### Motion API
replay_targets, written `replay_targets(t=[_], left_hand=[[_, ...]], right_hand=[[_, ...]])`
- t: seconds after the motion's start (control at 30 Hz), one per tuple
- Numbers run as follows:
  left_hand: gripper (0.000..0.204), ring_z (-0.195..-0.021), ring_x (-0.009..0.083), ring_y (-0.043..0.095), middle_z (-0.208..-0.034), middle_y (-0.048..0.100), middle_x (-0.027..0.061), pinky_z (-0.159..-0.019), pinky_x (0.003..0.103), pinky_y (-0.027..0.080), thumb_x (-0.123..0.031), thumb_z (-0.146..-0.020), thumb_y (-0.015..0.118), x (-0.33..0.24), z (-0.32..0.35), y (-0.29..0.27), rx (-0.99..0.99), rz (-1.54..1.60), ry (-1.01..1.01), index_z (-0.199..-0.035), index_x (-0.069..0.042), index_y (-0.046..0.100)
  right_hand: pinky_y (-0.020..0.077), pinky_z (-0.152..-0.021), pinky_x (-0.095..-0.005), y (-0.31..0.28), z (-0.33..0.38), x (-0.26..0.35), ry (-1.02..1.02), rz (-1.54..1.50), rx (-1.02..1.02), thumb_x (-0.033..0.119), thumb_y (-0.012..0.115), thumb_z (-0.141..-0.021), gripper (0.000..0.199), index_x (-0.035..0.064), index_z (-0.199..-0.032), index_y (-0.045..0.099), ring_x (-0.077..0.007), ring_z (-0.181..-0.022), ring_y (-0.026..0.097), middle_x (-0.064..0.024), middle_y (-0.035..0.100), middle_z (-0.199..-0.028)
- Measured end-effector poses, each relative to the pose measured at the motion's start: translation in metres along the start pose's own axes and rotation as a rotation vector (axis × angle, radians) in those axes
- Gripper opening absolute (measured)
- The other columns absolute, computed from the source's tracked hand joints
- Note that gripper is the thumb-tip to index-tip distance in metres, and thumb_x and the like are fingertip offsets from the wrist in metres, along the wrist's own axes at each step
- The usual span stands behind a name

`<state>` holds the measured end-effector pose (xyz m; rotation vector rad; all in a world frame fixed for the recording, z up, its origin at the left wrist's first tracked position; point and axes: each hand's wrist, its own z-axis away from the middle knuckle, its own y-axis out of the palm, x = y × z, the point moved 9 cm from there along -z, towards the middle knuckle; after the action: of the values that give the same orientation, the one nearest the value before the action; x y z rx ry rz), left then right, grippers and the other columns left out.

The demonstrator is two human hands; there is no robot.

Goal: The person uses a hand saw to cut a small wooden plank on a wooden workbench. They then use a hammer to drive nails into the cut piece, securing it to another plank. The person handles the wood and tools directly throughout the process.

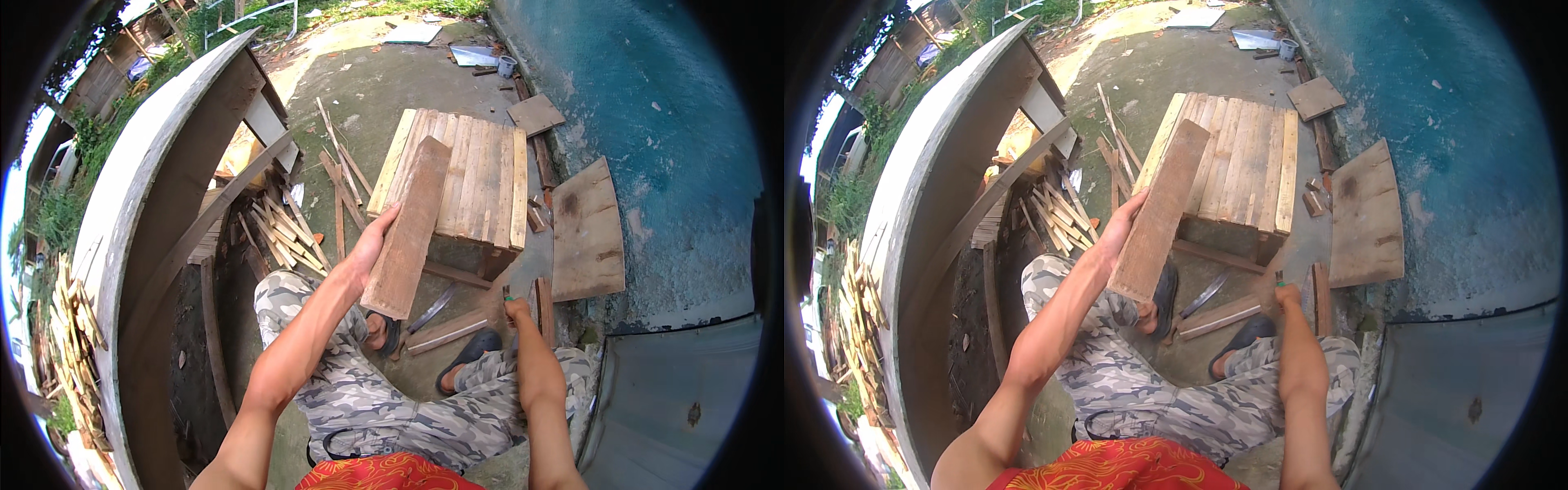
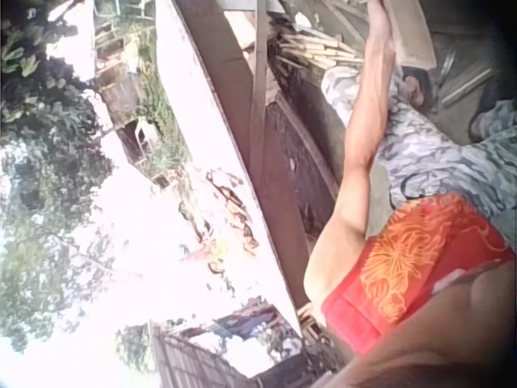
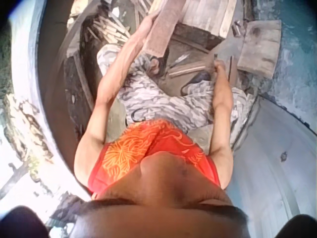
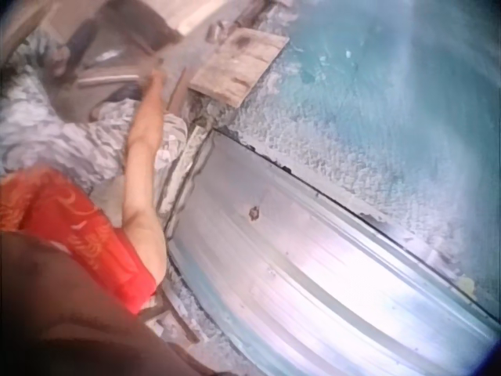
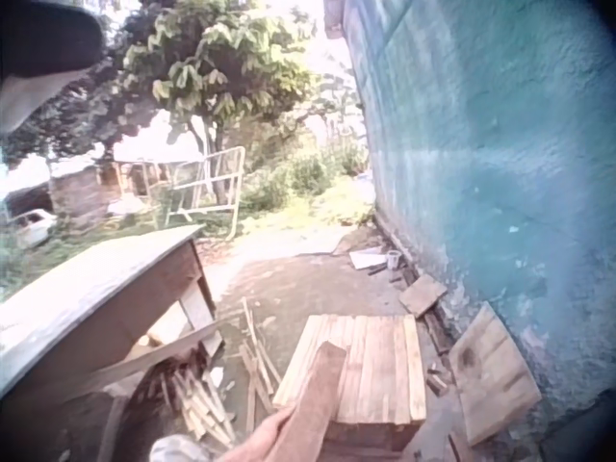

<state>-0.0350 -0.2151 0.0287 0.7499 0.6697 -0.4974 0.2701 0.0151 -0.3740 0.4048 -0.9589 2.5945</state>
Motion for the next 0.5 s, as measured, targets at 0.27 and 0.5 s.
replay_targets(t=[0.27,0.5], left_hand=[[0.061,-0.078,0.0202,0.066,-0.102,0.071,0.0114,-0.068,0.037,0.058,-0.054,-0.108,0.032,0.017,0.002,0.006,0.109,0.084,-0.031,-0.131,-0.006,0.06],[0.068,-0.077,0.0188,0.065,-0.111,0.07,0.0084,-0.067,0.036,0.057,-0.06,-0.105,0.03,0.032,-0.002,0.02,0.152,0.068,0.008,-0.138,-0.008,0.058]], right_hand=[[0.0497,-0.048,-0.0454,-0.008,-0.017,-0.033,0.038,-0.039,-0.024,0.026,0.07,-0.087,0.031,-0.0046,-0.091,0.07,-0.0275,-0.059,0.064,-0.0176,0.068,-0.081],[0.054,-0.073,-0.0438,-0.008,-0.017,-0.084,0.093,0.04,-0.037,0.046,0.079,-0.081,0.052,-0.0028,-0.099,0.076,-0.0313,-0.085,0.071,-0.02,0.073,-0.096]])
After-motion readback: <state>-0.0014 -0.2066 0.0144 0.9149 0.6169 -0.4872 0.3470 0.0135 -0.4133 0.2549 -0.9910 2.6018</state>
